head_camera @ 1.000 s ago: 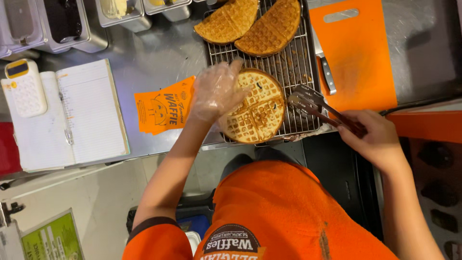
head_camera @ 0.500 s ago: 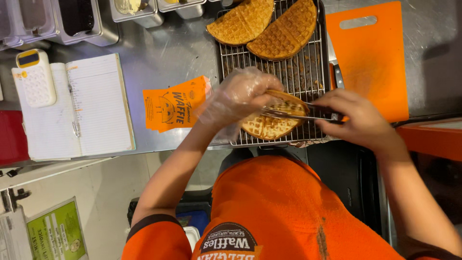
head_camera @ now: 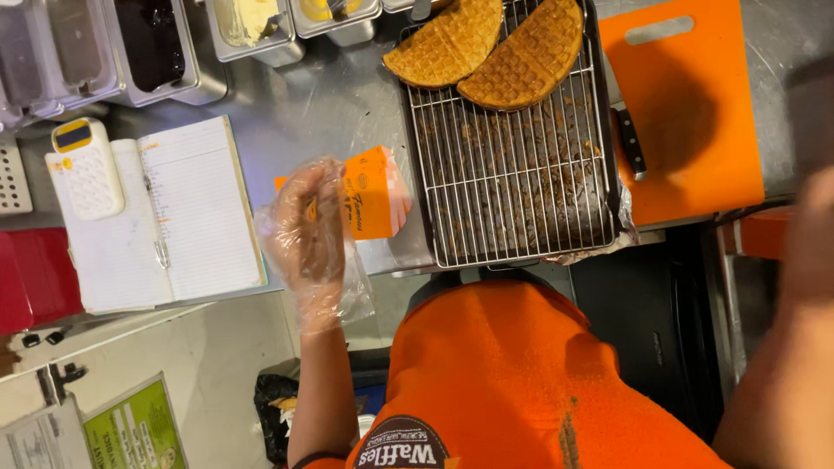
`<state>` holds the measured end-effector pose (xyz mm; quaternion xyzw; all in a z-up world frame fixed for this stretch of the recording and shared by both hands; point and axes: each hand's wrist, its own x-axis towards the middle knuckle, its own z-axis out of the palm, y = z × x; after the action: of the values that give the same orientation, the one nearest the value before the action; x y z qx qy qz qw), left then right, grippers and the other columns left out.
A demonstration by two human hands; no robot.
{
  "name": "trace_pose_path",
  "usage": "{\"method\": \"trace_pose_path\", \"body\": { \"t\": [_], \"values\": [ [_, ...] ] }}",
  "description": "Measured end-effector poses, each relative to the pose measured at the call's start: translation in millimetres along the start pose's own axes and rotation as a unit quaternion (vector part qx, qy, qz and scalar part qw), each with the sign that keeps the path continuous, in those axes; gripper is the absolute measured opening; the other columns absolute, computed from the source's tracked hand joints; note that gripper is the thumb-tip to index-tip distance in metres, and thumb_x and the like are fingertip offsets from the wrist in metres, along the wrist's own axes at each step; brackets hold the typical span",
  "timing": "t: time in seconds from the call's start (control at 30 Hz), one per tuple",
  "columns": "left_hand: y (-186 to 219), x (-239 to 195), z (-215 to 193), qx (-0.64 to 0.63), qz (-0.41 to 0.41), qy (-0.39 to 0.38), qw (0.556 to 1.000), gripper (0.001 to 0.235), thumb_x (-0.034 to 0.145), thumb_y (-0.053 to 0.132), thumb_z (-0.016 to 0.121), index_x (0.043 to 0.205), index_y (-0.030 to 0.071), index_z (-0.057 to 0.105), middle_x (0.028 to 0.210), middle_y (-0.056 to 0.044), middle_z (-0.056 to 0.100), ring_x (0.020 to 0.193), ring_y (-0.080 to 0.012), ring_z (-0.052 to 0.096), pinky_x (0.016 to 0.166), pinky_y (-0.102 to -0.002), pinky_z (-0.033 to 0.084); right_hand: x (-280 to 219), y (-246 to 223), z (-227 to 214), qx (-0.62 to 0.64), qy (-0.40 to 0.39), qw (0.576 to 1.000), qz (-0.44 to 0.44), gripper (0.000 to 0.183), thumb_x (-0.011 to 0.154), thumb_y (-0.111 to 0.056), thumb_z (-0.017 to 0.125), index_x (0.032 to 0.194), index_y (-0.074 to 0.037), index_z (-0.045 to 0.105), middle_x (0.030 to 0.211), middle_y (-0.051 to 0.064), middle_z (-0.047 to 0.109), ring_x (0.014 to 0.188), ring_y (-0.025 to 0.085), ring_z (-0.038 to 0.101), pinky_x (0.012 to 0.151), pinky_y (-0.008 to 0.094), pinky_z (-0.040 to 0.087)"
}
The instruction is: The person spreads butter and chocolate sauce onto a waffle using a spatula. They then fold the waffle in half and place it into an orange paper bag. The process is repeated for a second waffle, which is also folded and bagged.
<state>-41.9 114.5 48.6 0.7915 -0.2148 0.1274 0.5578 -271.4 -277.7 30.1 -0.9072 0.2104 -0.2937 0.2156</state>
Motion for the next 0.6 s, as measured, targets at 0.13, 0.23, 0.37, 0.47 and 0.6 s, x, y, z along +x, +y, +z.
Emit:
{"method": "trace_pose_path", "body": {
  "t": [0.13, 0.23, 0.37, 0.47, 0.6],
  "values": [
    [-11.2, -2.4, 2.1, -0.083, -0.045, -0.005, 0.996, 0.030, 0.110, 0.021, 0.066, 0.132, 0.000, 0.065, 0.119, -0.014, 0.073, 0.113, -0.0242, 0.074, 0.103, -0.036, 0.060, -24.8, -77.4, 43.0, 0.122, -0.083, 0.988, -0.048, 0.016, 0.094, -0.007, 0.073, 0.108, -0.002, 0.067, 0.094, 0.014, 0.064, 0.086, 0.029, 0.063, 0.078, 0.038, 0.050],
    [-13.8, -2.7, 5.1, -0.145, -0.043, -0.013, 0.988, 0.032, 0.113, 0.019, 0.066, 0.137, -0.002, 0.062, 0.124, -0.014, 0.069, 0.117, -0.0240, 0.071, 0.107, -0.035, 0.057, -42.9, -113.0, 63.8, 0.155, -0.214, 0.965, 0.000, 0.017, 0.086, -0.011, 0.077, 0.100, -0.004, 0.071, 0.081, 0.012, 0.062, 0.073, 0.028, 0.061, 0.068, 0.038, 0.049],
    [-19.4, -3.7, 5.8, -0.145, -0.045, -0.023, 0.988, 0.033, 0.111, 0.017, 0.066, 0.137, -0.003, 0.061, 0.128, -0.014, 0.068, 0.121, -0.0256, 0.071, 0.109, -0.036, 0.057, -42.1, -58.8, 42.6, -0.056, -0.116, 0.992, 0.008, 0.010, 0.098, -0.009, 0.077, 0.099, -0.004, 0.069, 0.091, 0.013, 0.065, 0.087, 0.032, 0.064, 0.080, 0.040, 0.050],
    [-22.4, -2.7, 7.9, -0.124, -0.036, -0.010, 0.992, 0.031, 0.110, 0.012, 0.067, 0.135, -0.005, 0.061, 0.130, -0.015, 0.066, 0.121, -0.0272, 0.071, 0.109, -0.038, 0.058, -37.9, -7.5, 19.5, -0.075, 0.015, 0.993, 0.090, 0.012, 0.106, -0.007, 0.063, 0.118, -0.002, 0.064, 0.108, 0.012, 0.066, 0.099, 0.027, 0.067, 0.090, 0.037, 0.054],
    [-16.2, 5.8, 12.5, -0.081, -0.019, -0.029, 0.996, 0.027, 0.108, 0.005, 0.061, 0.133, -0.005, 0.060, 0.130, -0.014, 0.067, 0.117, -0.0258, 0.074, 0.105, -0.035, 0.060, -28.1, -27.5, 20.3, -0.141, 0.001, 0.990, 0.025, 0.012, 0.098, -0.002, 0.066, 0.110, 0.001, 0.066, 0.102, 0.013, 0.065, 0.093, 0.026, 0.066, 0.085, 0.034, 0.055]
  ]
}}
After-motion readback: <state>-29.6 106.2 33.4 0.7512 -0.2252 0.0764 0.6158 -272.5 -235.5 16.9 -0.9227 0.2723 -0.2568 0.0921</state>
